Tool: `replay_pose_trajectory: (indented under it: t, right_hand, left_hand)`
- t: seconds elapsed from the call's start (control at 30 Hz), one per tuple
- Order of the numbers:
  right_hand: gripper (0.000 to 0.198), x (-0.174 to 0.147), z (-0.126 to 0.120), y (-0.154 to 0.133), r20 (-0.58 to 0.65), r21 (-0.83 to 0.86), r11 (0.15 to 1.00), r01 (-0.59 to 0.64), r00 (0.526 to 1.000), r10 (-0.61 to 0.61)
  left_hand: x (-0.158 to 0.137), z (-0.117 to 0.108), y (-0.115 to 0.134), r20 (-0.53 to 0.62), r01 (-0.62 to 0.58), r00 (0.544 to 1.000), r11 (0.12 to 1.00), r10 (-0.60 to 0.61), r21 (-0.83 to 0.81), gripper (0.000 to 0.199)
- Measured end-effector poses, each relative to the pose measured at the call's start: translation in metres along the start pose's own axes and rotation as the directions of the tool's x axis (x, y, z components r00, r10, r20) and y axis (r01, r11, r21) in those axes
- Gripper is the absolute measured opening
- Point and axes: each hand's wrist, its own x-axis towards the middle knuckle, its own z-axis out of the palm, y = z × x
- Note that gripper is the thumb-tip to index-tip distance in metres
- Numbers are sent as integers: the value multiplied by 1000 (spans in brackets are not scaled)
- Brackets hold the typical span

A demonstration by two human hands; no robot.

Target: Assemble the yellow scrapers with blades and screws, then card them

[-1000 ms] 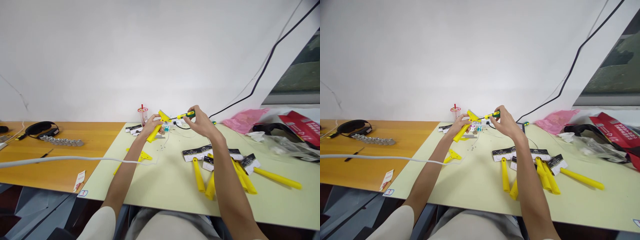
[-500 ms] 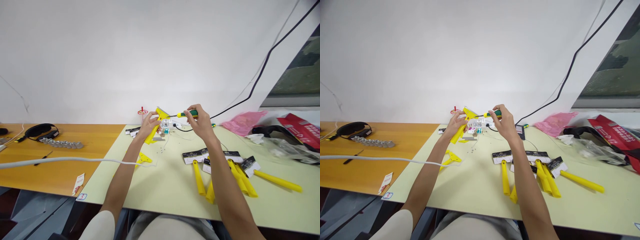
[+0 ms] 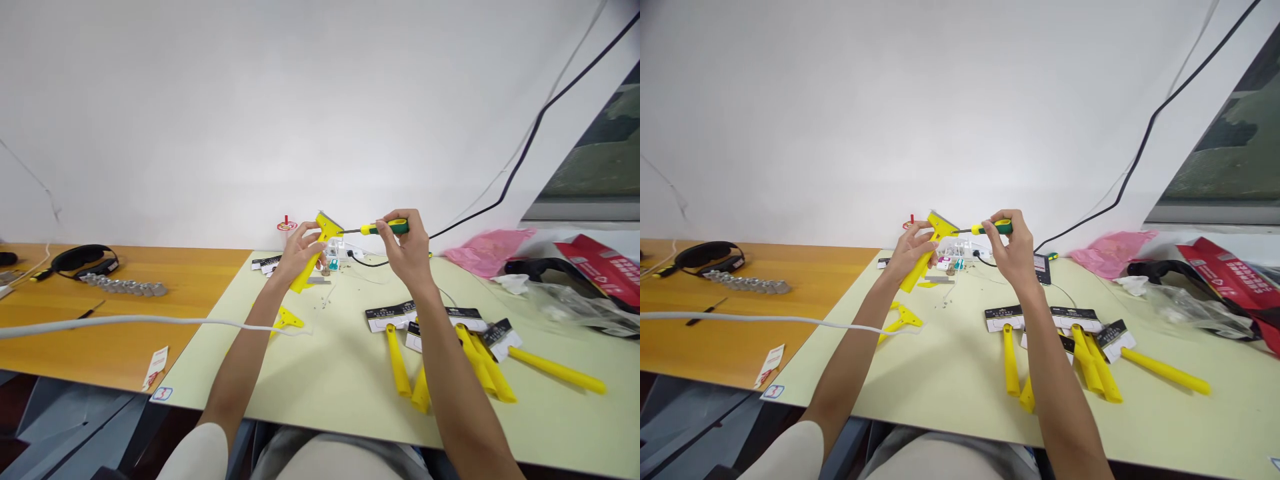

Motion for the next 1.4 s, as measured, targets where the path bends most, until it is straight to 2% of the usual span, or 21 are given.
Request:
replay_pose_trajectory:
  t: [0.13,0.2,0.33,0.4,0.53,0.6,0.77,1.0,1.2,1.4]
  right_hand:
    - [45,0,0,-3,84,95,995,36,996,-44]
    - [43,-1,1,-5,96,137,990,39,994,-52]
    - [33,-3,6,-8,-20,81,995,58,998,-57]
    - [33,-3,9,-9,-32,92,993,68,997,-65]
    - [40,-5,16,-8,46,271,958,97,992,-114]
    - [36,-5,19,-8,26,330,937,115,991,-131]
    - [27,-6,22,-7,-72,301,943,138,990,-122]
    - [34,-6,17,-15,6,366,916,165,984,-179]
    - [24,-8,18,-21,-112,230,946,227,972,-206]
    - [34,-10,17,-32,-18,331,907,260,963,-269]
  left_hand:
    - [0,1,4,-44,-14,999,1000,15,12,54]
    - [-1,1,6,-63,-20,998,1000,20,-2,54]
    - [-1,0,8,-56,-39,998,999,37,-32,52]
    - [0,-1,8,-55,-51,997,998,49,-31,51]
    - [3,-3,3,-72,-43,997,999,42,-13,56]
    - [5,-4,2,-73,-38,997,999,38,-8,58]
    - [3,-4,5,-50,-54,997,998,55,9,57]
    - [1,-3,9,-42,-81,996,997,81,16,51]
    - [-3,-1,15,-16,-97,995,995,97,4,51]
    - [-9,1,28,-22,-123,992,992,123,10,50]
